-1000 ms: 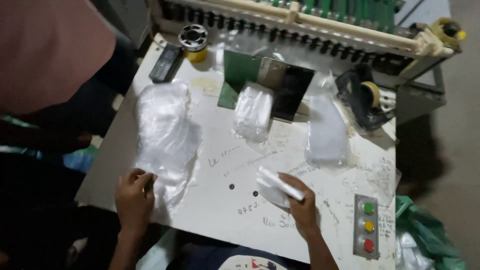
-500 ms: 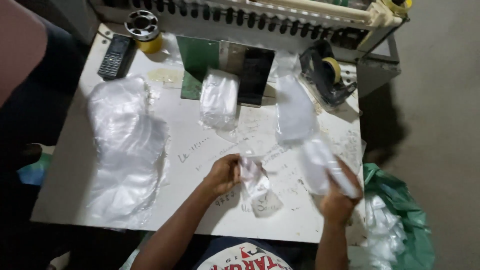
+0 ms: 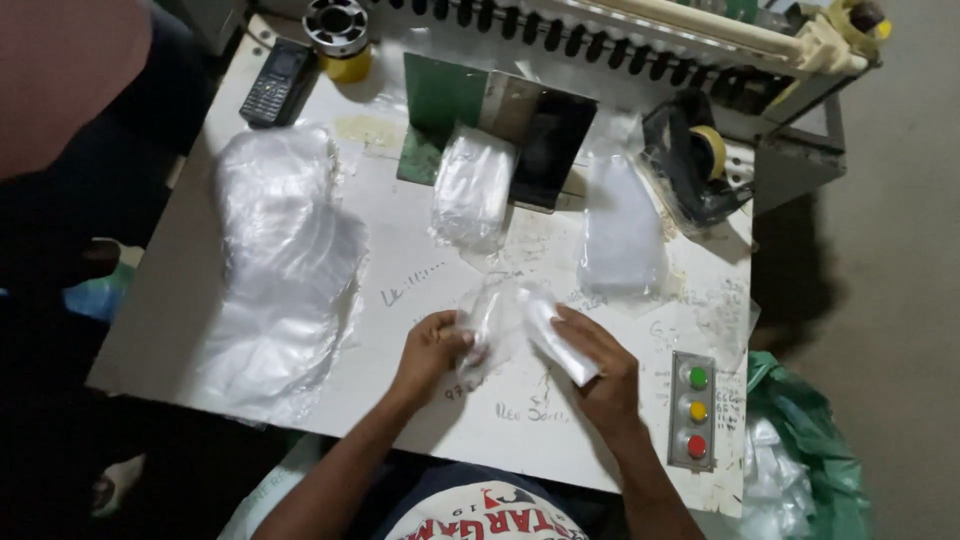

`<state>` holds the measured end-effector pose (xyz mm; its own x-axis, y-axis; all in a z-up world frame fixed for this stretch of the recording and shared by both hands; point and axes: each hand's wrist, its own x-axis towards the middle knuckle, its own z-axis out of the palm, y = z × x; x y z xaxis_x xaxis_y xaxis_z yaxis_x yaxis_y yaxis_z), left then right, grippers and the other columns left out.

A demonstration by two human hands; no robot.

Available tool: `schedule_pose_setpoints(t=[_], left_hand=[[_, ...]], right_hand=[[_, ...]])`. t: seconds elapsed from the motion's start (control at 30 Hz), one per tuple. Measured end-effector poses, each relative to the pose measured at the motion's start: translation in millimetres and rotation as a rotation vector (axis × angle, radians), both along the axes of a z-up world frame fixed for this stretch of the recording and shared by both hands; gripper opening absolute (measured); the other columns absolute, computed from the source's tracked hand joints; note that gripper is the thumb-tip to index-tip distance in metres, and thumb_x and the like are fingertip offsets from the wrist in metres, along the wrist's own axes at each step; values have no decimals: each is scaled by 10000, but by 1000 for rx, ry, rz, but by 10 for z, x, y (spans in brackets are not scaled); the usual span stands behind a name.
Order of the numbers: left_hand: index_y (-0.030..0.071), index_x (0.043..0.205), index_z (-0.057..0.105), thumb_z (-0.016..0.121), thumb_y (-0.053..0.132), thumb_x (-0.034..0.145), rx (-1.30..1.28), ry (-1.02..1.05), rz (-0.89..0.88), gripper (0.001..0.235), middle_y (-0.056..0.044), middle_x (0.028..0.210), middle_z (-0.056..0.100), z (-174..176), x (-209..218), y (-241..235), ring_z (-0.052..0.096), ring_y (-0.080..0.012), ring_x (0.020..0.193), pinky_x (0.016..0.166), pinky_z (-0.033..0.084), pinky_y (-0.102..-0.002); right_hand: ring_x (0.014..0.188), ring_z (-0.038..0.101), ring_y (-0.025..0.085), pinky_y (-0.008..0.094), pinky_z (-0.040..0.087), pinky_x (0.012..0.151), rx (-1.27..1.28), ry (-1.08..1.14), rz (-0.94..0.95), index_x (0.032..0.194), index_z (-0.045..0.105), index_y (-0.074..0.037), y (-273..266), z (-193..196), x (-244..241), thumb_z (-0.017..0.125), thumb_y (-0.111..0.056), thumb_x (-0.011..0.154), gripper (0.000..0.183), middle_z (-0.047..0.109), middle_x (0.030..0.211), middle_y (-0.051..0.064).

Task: Manually folding and stacking plastic bags at a factory workstation near a production machine.

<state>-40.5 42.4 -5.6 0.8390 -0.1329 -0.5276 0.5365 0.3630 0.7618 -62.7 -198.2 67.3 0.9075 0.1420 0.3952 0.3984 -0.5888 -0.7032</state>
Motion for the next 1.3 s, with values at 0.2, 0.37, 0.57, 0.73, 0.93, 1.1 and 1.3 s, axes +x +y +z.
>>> schedule_pose_setpoints(t=[0.2, 0.37, 0.57, 0.73, 0.93, 1.1, 1.3], left_hand=[[-109, 1327, 426, 253, 762, 977, -349, 309, 125, 955, -250, 1069, 504, 167, 62, 141, 655, -501, 1127, 987, 543, -615], [-98, 1340, 496, 772, 201, 831, -41, 83, 175, 652, -255, 1098, 660, 112, -164, 281, 710, -384, 922, 842, 628, -492], [-59, 1066, 727, 755, 146, 910, 234, 40, 289, 259, -198, 852, 747, 216, -106, 487, 676, -206, 637, 510, 567, -293], [-127, 1024, 724, 762, 24, 875, 244, 58, 232, 215, -253, 836, 744, 83, -119, 570, 753, -292, 667, 585, 658, -398], [-74, 979, 705, 718, -102, 753, 59, -209, 245, 228, -149, 856, 657, -483, 70, -41, 639, -203, 682, 578, 578, -294], [73, 725, 630, 821, -73, 755, 433, -874, 148, 242, -86, 878, 669, -270, 138, -448, 672, -224, 754, 651, 588, -313], [-17, 1080, 733, 657, -82, 794, 925, -1219, -213, 303, -154, 1298, 682, -355, 487, -685, 664, -346, 968, 780, 603, -439]], right_hand=[[931, 753, 366, 468, 637, 807, -522, 112, 241, 1231, 708, -225, 118, -472, 234, 610, 130, 772, 588, 695, 1320, 56], [956, 753, 348, 461, 634, 799, -572, 165, 273, 1254, 693, -265, 81, -494, 281, 604, 108, 777, 612, 688, 1332, 14], [1044, 735, 332, 435, 613, 897, -521, 198, 263, 1232, 726, -269, 69, -417, 327, 591, 57, 872, 505, 710, 1320, 23], [1164, 691, 360, 459, 558, 1018, -87, 287, 178, 1219, 775, -171, 68, -274, 267, 673, -83, 936, 313, 756, 1250, 107], [882, 686, 180, 264, 612, 740, 908, 825, 77, 1381, 662, 38, 560, -15, 32, 647, 69, 828, 554, 649, 956, 87], [876, 671, 201, 284, 572, 732, 1153, 705, -56, 1249, 704, 57, -312, -1573, 120, 778, 226, 643, 633, 720, 1088, 164], [1132, 721, 322, 412, 568, 987, 83, 309, -99, 1150, 823, -178, -194, -803, 5, 955, -107, 632, 539, 752, 1188, 115]])
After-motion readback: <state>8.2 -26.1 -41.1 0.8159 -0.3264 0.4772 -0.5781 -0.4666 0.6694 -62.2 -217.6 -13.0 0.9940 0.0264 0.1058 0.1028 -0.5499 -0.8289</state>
